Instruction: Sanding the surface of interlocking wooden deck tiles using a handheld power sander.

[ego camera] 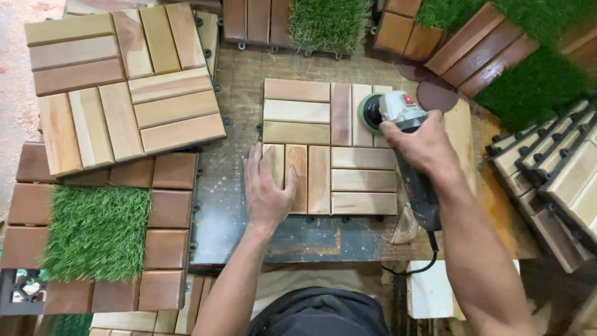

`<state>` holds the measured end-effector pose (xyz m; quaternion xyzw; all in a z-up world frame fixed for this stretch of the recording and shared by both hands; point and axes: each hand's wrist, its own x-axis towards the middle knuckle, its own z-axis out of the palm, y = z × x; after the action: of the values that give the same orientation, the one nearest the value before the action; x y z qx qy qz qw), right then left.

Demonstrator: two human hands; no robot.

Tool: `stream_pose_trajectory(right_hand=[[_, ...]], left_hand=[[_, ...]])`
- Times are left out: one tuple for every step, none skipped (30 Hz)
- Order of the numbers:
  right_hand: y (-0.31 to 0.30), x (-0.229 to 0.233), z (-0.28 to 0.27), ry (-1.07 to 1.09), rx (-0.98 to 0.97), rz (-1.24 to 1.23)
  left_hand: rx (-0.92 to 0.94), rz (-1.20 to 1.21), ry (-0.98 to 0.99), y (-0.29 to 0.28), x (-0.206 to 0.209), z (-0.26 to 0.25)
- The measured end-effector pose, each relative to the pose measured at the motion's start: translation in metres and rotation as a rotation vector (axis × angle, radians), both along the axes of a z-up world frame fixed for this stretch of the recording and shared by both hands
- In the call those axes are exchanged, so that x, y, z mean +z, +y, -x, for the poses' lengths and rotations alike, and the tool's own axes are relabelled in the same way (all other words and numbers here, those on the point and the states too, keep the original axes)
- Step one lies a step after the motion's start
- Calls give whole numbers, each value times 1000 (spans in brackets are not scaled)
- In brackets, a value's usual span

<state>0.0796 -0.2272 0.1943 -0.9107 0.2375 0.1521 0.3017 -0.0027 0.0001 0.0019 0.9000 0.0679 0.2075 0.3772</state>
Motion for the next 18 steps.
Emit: stream_pose_trajectory(right_hand=[[4, 2, 5, 5, -1, 49], [9, 4, 9, 10, -1, 98], [8, 0, 9, 12, 1, 96], [8, -5, 9, 9, 21, 113], [7, -8, 9, 6, 25, 136], [7, -9, 12, 10, 13, 139], [8, -9, 14, 13, 20, 143], [9, -10, 16, 15, 27, 147], [3, -12, 15, 18, 26, 148], [-1, -14, 14, 45, 15, 127], [-8, -15, 13, 68, 2, 107], [-8, -17, 15, 68, 0, 111], [-6, -20, 13, 74, 11, 72], [-5, -23, 11, 80, 22, 33], [1, -12, 17, 88, 23, 36], [6, -1, 22, 123, 12, 82], [12, 9, 25, 149, 3, 123], [10, 2, 23, 148, 6, 121]], left_hand=[[-2, 5, -1, 0, -1, -1], [-5, 10, -1, 1, -1, -2], [-2, 8, 1, 1, -1, -2], [6, 5, -9, 2, 0, -3], [0, 7, -19, 2, -1, -7], [-12, 11, -16, 1, -1, -7], [-8, 24, -4, 1, 0, -5], [-3, 37, 7, 1, 1, -3], [-3, 38, 10, 1, 0, -2], [-3, 31, 5, 2, -1, -2], [-4, 26, -3, 1, -2, -2], [-6, 29, -3, 0, -2, -1], [-2, 30, -2, 1, -1, -2], [2, 30, 0, 1, -1, -3], [3, 33, 7, 1, -2, -1], [-1, 37, 6, 0, -4, 0], [-4, 35, -5, 2, -5, -2], [-2, 32, -6, 3, -5, -3]])
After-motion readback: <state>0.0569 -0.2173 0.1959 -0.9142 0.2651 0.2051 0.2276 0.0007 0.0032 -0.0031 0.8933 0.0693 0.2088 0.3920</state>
